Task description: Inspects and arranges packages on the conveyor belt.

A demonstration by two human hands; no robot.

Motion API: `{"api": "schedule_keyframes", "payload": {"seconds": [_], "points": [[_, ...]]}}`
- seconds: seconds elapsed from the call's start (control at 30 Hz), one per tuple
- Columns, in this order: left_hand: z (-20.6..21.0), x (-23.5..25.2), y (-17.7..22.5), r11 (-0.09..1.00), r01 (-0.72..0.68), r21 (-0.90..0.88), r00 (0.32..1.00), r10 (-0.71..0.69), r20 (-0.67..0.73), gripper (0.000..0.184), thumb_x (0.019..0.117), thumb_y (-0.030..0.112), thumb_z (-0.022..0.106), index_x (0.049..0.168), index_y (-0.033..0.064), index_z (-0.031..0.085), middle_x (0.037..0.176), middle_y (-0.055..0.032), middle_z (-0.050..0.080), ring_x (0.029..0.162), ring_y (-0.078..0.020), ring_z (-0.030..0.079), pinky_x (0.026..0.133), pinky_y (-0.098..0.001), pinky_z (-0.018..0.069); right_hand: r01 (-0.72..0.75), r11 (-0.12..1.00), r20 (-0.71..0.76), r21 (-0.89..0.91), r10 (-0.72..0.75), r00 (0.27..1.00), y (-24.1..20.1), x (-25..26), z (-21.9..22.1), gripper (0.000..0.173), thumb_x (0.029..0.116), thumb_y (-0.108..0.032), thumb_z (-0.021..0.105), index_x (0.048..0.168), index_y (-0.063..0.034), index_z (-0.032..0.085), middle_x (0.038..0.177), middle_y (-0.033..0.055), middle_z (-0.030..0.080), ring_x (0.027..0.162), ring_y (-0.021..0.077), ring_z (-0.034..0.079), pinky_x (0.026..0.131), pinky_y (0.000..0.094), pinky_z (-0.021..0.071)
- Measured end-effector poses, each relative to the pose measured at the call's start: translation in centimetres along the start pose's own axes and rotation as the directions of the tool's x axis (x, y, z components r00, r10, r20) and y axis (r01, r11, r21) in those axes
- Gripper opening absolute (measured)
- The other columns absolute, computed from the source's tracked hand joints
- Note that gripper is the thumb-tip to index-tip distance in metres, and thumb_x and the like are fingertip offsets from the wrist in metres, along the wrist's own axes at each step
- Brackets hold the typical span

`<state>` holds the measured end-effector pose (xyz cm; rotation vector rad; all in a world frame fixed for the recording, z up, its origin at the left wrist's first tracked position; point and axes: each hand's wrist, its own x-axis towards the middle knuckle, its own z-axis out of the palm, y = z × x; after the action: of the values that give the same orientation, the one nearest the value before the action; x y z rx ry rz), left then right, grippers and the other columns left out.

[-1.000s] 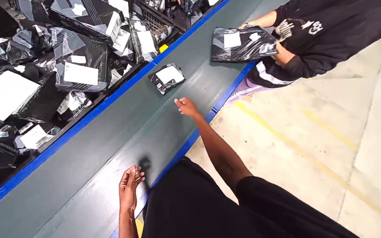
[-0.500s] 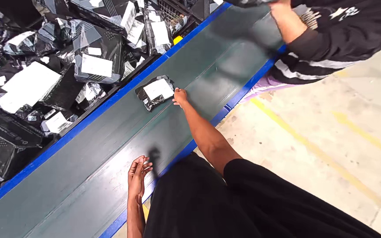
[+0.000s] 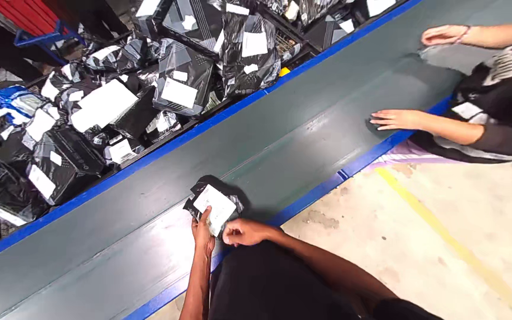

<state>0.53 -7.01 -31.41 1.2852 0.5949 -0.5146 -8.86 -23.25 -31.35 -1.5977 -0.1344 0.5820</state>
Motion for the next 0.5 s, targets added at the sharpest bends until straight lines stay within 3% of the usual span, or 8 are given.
{"api": "schedule_keyframes", "payload": {"seconds": [0.07, 0.13, 0.2, 0.27, 0.37, 0.43, 0.5], "points": [[-1.1, 0.1, 0.6, 0.996, -0.031, 0.085, 0.999, 0.030, 0.011, 0.063, 0.0891, 0.010, 0.077, 0.143, 0.0013, 0.047, 0.117, -0.0214, 0.070, 0.098, -0.0314, 0.072, 0.084, -0.0509, 0.0624, 0.025, 0.989, 0.029, -0.144, -0.021, 0.999, 1.0, -1.6, -1.8, 0.032, 0.1030, -0.034, 0.060, 0.104, -0.0051, 0.072, 0.091, 0.0086, 0.072, 0.085, 0.0185, 0.068, 0.082, 0.0435, 0.0556], [-1.8, 0.1, 1.8, 0.981, -0.066, 0.181, 0.993, 0.047, 0.108, 0.070, 0.0860, 0.008, 0.080, 0.146, 0.0029, 0.044, 0.120, -0.0204, 0.069, 0.101, -0.0306, 0.072, 0.085, -0.0500, 0.0626, -0.070, 0.994, -0.163, -0.088, 0.055, 0.985, 1.7, -3.4, -3.9, 0.032, 0.1024, -0.037, 0.061, 0.109, -0.0076, 0.072, 0.096, 0.0065, 0.073, 0.087, 0.0156, 0.070, 0.084, 0.0395, 0.0582], [-2.1, 0.2, 3.4, 0.964, -0.121, 0.238, 0.971, 0.065, 0.228, 0.070, 0.0851, 0.007, 0.080, 0.145, 0.0024, 0.045, 0.120, -0.0203, 0.069, 0.102, -0.0306, 0.072, 0.085, -0.0487, 0.0634, -0.155, 0.985, -0.377, 0.078, 0.173, 0.910, 1.9, -4.4, -5.8, 0.038, 0.1019, -0.042, 0.061, 0.115, -0.0075, 0.070, 0.098, 0.0073, 0.073, 0.083, 0.0162, 0.071, 0.078, 0.0381, 0.0608], [-1.5, 0.1, 4.8, 0.958, -0.155, 0.243, 0.948, 0.075, 0.308, 0.068, 0.0850, 0.005, 0.078, 0.145, 0.0012, 0.046, 0.119, -0.0215, 0.070, 0.100, -0.0323, 0.073, 0.084, -0.0489, 0.0638, -0.169, 0.967, -0.501, 0.190, 0.244, 0.830, 1.6, -4.5, -8.0, 0.041, 0.1007, -0.046, 0.062, 0.117, -0.0085, 0.068, 0.100, 0.0072, 0.072, 0.081, 0.0170, 0.071, 0.073, 0.0378, 0.0614], [0.0, -0.3, 5.7, 0.959, -0.163, 0.231, 0.929, 0.071, 0.362, 0.071, 0.0849, 0.007, 0.078, 0.147, 0.0012, 0.043, 0.120, -0.0224, 0.069, 0.100, -0.0334, 0.073, 0.084, -0.0489, 0.0640, -0.163, 0.975, -0.655, 0.151, 0.222, 0.722, 0.9, -2.4, -13.2, 0.043, 0.0997, -0.048, 0.062, 0.119, -0.0100, 0.067, 0.102, 0.0067, 0.072, 0.079, 0.0176, 0.071, 0.069, 0.0385, 0.0617], [1.0, -0.5, 5.7, 0.956, -0.176, 0.235, 0.932, 0.085, 0.353, 0.074, 0.0824, 0.006, 0.080, 0.147, 0.0006, 0.043, 0.121, -0.0223, 0.069, 0.101, -0.0329, 0.073, 0.085, -0.0485, 0.0641, -0.169, 0.985, -0.753, 0.044, 0.143, 0.642, -0.1, 0.3, -18.6, 0.048, 0.0990, -0.048, 0.063, 0.124, -0.0079, 0.066, 0.110, 0.0086, 0.071, 0.088, 0.0180, 0.071, 0.078, 0.0401, 0.0618], [1.7, -0.9, 5.4, 0.941, -0.201, 0.274, 0.939, 0.106, 0.327, 0.080, 0.0786, 0.004, 0.083, 0.147, 0.0002, 0.042, 0.124, -0.0205, 0.068, 0.105, -0.0293, 0.072, 0.088, -0.0460, 0.0634, -0.186, 0.982, -0.830, -0.023, 0.085, 0.551, -1.5, 3.4, -25.4, 0.060, 0.0973, -0.052, 0.063, 0.134, -0.0049, 0.060, 0.124, 0.0128, 0.068, 0.106, 0.0209, 0.069, 0.093, 0.0426, 0.0586]]}}
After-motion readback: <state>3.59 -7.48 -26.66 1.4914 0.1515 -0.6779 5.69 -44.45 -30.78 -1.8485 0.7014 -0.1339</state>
